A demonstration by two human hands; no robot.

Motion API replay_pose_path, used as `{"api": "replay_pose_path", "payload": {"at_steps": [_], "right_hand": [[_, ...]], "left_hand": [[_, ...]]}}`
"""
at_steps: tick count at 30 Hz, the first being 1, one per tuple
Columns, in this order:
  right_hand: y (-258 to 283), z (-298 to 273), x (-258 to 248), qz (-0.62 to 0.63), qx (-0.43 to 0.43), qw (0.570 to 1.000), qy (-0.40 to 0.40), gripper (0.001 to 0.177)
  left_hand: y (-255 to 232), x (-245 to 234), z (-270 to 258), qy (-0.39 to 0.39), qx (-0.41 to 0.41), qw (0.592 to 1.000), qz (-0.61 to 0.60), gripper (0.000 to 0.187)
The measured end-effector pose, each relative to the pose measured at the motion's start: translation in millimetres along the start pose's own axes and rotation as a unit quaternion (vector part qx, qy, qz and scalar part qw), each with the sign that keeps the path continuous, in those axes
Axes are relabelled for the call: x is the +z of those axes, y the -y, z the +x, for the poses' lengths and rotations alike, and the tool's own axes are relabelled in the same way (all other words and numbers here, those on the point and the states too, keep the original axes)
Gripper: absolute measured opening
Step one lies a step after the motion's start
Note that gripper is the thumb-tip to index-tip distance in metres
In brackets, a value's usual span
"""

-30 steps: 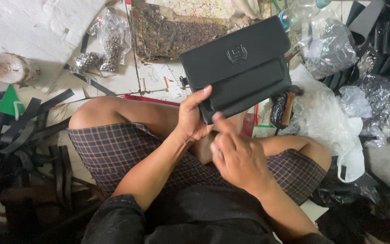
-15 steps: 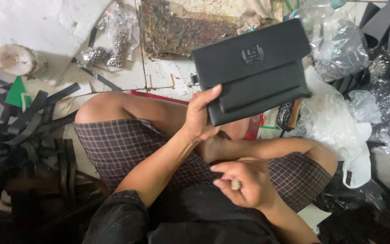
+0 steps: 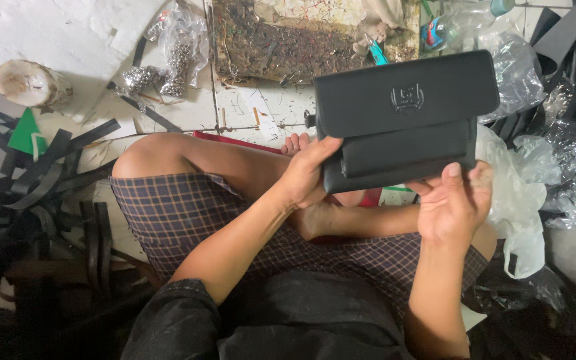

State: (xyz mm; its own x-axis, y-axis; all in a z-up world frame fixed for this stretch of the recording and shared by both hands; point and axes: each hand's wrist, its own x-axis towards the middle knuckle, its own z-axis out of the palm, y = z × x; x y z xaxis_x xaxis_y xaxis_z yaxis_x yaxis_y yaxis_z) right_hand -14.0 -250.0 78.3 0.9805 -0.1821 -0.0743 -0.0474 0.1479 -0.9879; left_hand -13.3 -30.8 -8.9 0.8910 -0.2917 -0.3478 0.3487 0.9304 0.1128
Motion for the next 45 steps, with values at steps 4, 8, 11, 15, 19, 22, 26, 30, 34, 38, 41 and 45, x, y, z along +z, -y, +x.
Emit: {"api": "replay_pose_path", "payload": {"at_steps": [4, 8, 11, 15, 19, 22, 26, 30, 34, 38, 41, 45], "right_hand": [[0, 6, -6, 0.081, -0.031, 0.991, -0.101, 0.033], [1, 12, -11, 0.074, -0.037, 0.988, -0.129, 0.038], [4, 10, -14, 0.075, -0.032, 0.987, -0.141, 0.033], [15, 7, -10, 0.114, -0.017, 0.987, -0.115, 0.032], [17, 6, -9, 0.144, -0.036, 0.984, -0.100, 0.034], [19, 6, -11, 0.154, -0.028, 0.983, -0.092, 0.025], [13, 8, -6, 0.090, -0.079, 0.990, -0.079, 0.029], [5, 19, -25, 0.105, -0.081, 0.987, -0.088, 0.031], [11, 36, -28, 0.116, -0.141, 0.978, -0.099, 0.027], [22, 32, 3, 0.115, -0.011, 0.993, 0.007, 0.024], [-6, 26, 28, -0.060, -0.016, 0.992, 0.110, 0.046], [-6, 83, 98, -0.137, 0.139, 0.965, 0.175, 0.020]], "left_hand": [[-21, 40, -14, 0.003, 0.015, 0.987, 0.160, 0.040], [-26, 41, -18, 0.124, 0.002, 0.970, 0.211, 0.048], [-29, 29, -15, 0.169, -0.001, 0.940, 0.295, 0.056], [-25, 24, -14, 0.241, 0.051, 0.938, 0.243, 0.051], [-24, 17, -11, 0.229, 0.031, 0.943, 0.240, 0.045], [-25, 17, -14, 0.182, 0.004, 0.949, 0.258, 0.040], [-25, 23, -15, 0.206, 0.040, 0.932, 0.297, 0.033], [-33, 30, -19, 0.095, -0.019, 0.920, 0.380, 0.013], [-74, 46, -36, 0.379, -0.086, 0.891, 0.235, 0.074], [-79, 62, -59, 0.319, -0.089, 0.881, 0.337, 0.096], [-53, 40, -89, 0.080, -0.022, 0.902, 0.424, 0.087], [-50, -14, -157, -0.136, 0.093, 0.924, 0.345, 0.056]]}}
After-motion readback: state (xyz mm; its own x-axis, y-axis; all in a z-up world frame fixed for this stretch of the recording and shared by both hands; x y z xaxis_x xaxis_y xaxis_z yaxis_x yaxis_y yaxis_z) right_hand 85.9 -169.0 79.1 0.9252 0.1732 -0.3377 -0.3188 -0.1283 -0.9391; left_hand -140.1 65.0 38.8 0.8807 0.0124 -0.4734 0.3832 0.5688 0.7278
